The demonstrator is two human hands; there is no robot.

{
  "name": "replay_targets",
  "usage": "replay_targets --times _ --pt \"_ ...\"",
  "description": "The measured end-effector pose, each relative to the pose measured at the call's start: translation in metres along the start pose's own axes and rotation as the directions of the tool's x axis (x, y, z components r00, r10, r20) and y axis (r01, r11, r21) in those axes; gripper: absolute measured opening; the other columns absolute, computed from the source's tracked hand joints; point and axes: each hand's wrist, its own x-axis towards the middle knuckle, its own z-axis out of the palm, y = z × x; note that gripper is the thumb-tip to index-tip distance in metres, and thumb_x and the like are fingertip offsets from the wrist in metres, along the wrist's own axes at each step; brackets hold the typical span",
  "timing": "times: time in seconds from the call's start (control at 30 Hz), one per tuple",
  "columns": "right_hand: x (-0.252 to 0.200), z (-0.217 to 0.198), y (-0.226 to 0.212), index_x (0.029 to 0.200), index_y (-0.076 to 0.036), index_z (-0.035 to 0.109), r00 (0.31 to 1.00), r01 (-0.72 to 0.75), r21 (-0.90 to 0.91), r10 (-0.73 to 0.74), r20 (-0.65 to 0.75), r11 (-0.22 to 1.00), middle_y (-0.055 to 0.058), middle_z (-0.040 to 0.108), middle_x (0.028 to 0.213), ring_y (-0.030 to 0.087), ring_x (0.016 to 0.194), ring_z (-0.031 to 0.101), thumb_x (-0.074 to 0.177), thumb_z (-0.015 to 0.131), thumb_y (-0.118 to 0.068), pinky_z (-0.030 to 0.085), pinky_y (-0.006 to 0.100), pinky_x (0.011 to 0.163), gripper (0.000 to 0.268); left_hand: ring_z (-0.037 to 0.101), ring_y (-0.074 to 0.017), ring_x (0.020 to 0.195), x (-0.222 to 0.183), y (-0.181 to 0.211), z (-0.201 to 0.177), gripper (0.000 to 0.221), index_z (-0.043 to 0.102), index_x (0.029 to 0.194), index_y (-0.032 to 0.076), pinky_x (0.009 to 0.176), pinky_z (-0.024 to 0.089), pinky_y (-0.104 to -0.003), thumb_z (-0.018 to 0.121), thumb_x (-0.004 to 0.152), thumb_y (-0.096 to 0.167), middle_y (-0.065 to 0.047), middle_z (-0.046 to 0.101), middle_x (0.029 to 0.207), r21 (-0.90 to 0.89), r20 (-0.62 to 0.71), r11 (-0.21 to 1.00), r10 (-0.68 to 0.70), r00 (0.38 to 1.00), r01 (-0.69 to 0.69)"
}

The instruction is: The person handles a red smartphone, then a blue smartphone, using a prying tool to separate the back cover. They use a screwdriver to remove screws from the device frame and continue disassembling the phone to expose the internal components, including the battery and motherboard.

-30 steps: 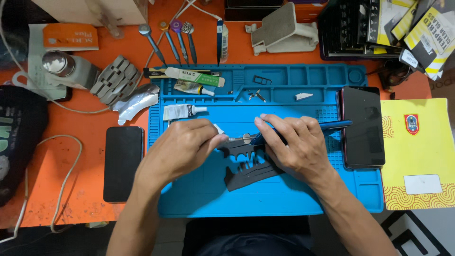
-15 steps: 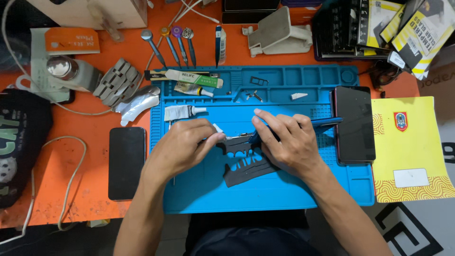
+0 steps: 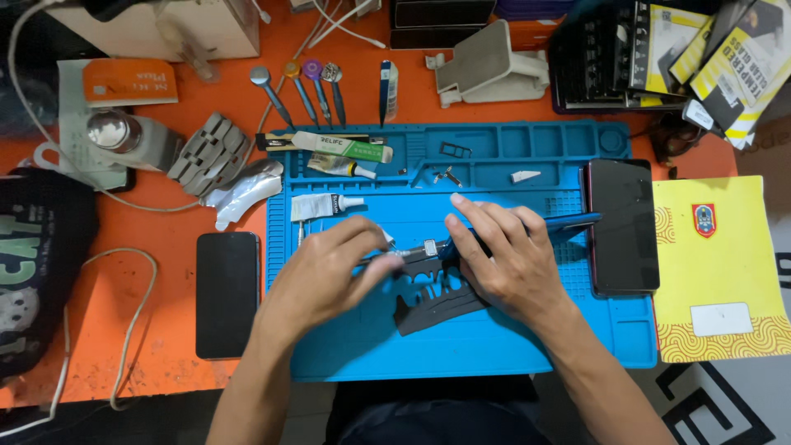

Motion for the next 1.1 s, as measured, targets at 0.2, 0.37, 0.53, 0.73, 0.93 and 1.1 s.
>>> replay_targets --times 0.2,0.37,0.53,0.73,0.93,1.1 --pt "-0.004 0.001 -0.002 0.126 -0.009 0.067 0.999 -0.039 0.001 0.039 -0.002 0.999 0.014 0.066 0.117 0.029 0.099 0.062 0.086 0.063 -0.013 0.046 0.042 0.089 0.041 0.074 -0.0298 0.079 -0.007 -0.003 0.006 0.019 0.062 0.085 0.007 0.058 0.061 -0.034 0.079 0.079 0.007 -0.009 0.069 0.098 0.019 -0.014 1.0 -0.015 1.0 0.016" --pt "-0.004 0.0 -0.003 0.128 -0.009 0.066 0.998 -0.057 -0.008 0.057 -0.001 0.998 0.011 0.066 0.118 0.027 0.1 0.061 0.086 0.062 -0.014 0.042 0.044 0.092 0.042 0.072 -0.0235 0.069 -0.009 -0.007 0.015 0.014 0.066 0.079 0.009 0.051 0.059 -0.029 0.071 0.09 0.016 -0.006 0.069 0.087 0.108 -0.034 0.994 -0.019 0.999 0.023" --pt "-0.005 -0.002 -0.004 0.13 -0.008 0.064 0.995 -0.098 -0.009 0.098 0.027 0.995 0.01 0.066 0.122 0.027 0.103 0.061 0.087 0.063 -0.013 0.038 0.046 0.096 0.043 0.07 -0.0248 0.063 -0.006 -0.002 0.01 0.009 0.068 0.086 0.009 0.049 0.059 -0.034 0.072 0.088 0.017 -0.007 0.069 0.093 0.116 -0.066 0.993 0.009 0.998 -0.001" --pt "-0.006 -0.002 -0.003 0.132 -0.004 0.061 0.994 -0.101 -0.004 0.101 0.036 0.995 0.012 0.066 0.124 0.028 0.106 0.063 0.09 0.06 -0.013 0.042 0.044 0.094 0.044 0.068 -0.0206 0.058 -0.009 -0.004 0.016 0.015 0.064 0.079 0.01 0.047 0.057 -0.03 0.077 0.084 0.015 -0.002 0.066 0.095 0.178 -0.113 0.983 0.057 0.992 -0.036" --pt "-0.011 -0.005 -0.003 0.13 -0.01 0.065 0.989 -0.119 -0.023 0.121 0.082 0.993 0.013 0.066 0.123 0.031 0.105 0.062 0.089 0.065 -0.018 0.045 0.044 0.089 0.042 0.069 -0.0236 0.058 -0.007 0.002 0.01 0.018 0.066 0.086 0.008 0.042 0.055 -0.032 0.081 0.078 0.01 -0.005 0.067 0.097 0.166 -0.053 0.986 0.03 0.998 -0.021" --pt "-0.01 -0.005 -0.003 0.129 -0.011 0.066 0.986 -0.119 -0.013 0.119 0.113 0.993 0.013 0.066 0.12 0.032 0.106 0.062 0.083 0.073 -0.018 0.044 0.046 0.09 0.048 0.066 -0.0183 0.051 -0.011 -0.004 0.019 0.019 0.069 0.075 0.009 0.038 0.052 -0.029 0.068 0.092 0.017 -0.003 0.069 0.091 0.247 -0.066 0.969 0.016 0.998 0.001"
